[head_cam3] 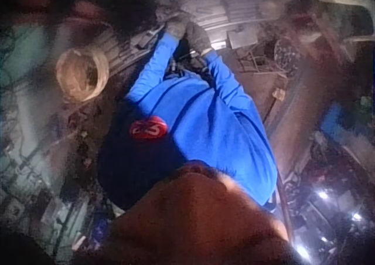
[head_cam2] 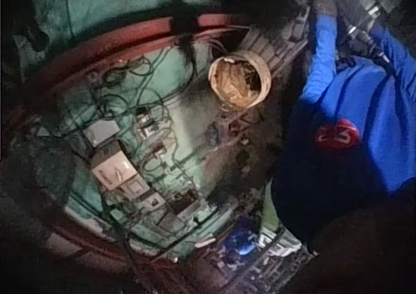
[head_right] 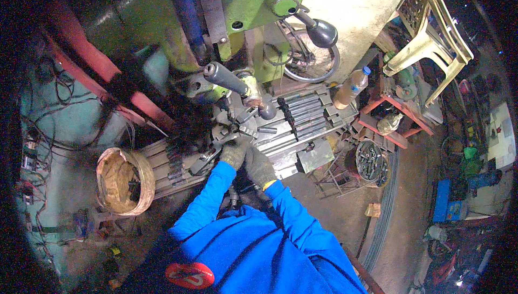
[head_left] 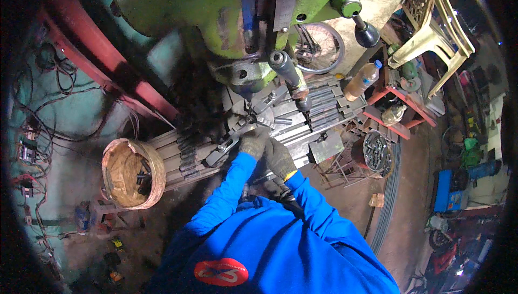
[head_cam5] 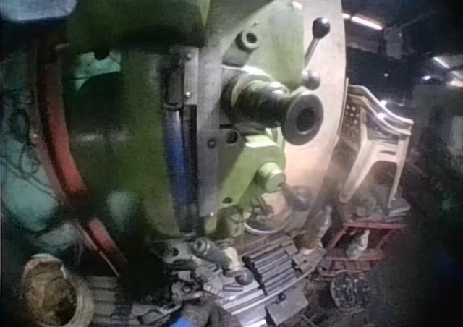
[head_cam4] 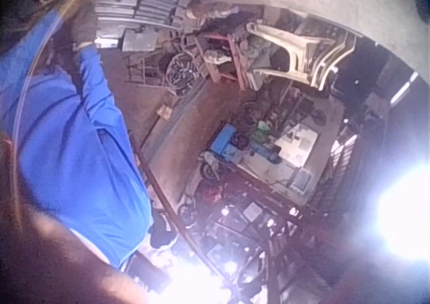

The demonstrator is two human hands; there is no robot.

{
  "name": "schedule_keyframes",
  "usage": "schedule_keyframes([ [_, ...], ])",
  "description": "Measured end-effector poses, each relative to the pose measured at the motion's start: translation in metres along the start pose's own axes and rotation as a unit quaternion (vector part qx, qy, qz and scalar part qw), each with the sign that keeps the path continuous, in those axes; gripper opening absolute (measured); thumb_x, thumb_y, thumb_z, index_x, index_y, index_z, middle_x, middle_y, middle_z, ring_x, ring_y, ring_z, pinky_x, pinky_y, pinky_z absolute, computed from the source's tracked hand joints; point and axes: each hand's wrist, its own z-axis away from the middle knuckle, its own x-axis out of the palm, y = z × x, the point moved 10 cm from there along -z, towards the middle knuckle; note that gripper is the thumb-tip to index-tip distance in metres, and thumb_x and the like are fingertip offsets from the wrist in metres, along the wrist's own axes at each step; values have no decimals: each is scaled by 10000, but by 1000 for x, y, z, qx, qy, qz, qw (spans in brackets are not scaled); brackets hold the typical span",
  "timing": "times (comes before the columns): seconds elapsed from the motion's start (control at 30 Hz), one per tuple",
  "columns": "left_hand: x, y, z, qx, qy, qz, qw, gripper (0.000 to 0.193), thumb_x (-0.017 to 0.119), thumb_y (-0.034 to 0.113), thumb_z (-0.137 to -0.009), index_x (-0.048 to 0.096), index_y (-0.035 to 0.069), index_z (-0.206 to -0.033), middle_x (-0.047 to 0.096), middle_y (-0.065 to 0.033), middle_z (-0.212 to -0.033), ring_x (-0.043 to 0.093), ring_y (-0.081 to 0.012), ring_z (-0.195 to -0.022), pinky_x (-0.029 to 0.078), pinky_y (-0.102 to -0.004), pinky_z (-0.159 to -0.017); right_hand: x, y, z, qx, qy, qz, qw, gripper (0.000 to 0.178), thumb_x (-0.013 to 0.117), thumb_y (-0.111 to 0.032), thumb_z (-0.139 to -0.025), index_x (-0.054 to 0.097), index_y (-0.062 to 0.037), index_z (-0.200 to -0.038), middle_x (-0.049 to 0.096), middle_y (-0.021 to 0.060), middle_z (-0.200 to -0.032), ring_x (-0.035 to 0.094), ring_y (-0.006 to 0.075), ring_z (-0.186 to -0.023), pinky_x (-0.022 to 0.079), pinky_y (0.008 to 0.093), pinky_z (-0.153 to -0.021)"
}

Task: The person operates a green drill press in a workshop, repeatedly positioning small metal rings under the drill bit, lowering the spindle to drill holes, and then lifting the spindle. They handle the metal rings by hand, inspecting them after drilling, and place them into a nearby container.

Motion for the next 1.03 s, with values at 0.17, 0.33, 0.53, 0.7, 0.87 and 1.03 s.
schedule_keyframes([
  [0.17,-16,-10,7,-217,-4,141,966,387,462,335,-945,632,64,-1164,636,-199,-1146,582,-379,-1086,447,-428,-945,-11,-17,-2,3,-7,-3,1000,405,411,-288,-981,569,48,-1143,616,314,-1028,572,480,-992,465,490,-852],
  [0.33,7,-44,0,-119,29,112,986,487,562,443,-897,637,16,-1118,632,-232,-1148,582,-387,-1094,450,-435,-936,12,-7,-5,-22,-24,-1,999,389,414,-277,-978,572,45,-1132,618,310,-1009,580,480,-969,470,500,-834],
  [0.53,-12,-8,-2,-135,22,183,974,490,492,450,-935,636,14,-1107,627,-237,-1147,587,-396,-1078,453,-450,-921,-11,-15,-3,-18,-19,1,1000,389,444,-267,-971,562,43,-1174,618,310,-1039,588,476,-969,476,496,-834],
  [0.7,24,-42,-11,-111,-12,89,990,490,491,448,-940,621,21,-1140,620,-222,-1178,579,-390,-1091,452,-452,-929,6,1,0,8,-26,28,999,397,448,-283,-973,561,28,-1194,623,311,-1031,593,472,-968,476,499,-834],
  [0.87,16,-59,-2,-104,5,64,993,477,496,433,-942,577,51,-1216,584,-219,-1246,577,-387,-1099,458,-460,-931,12,-21,-4,-3,-56,23,998,390,440,-297,-974,575,13,-1169,623,305,-1029,593,468,-967,477,497,-825],
  [1.03,37,-50,-11,-29,-74,-36,996,572,521,479,-929,464,94,-1348,529,-250,-1313,568,-393,-1137,447,-471,-967,12,-3,-8,24,-98,30,994,443,457,-377,-969,571,-30,-1221,624,307,-1042,589,452,-1003,466,483,-857],
])
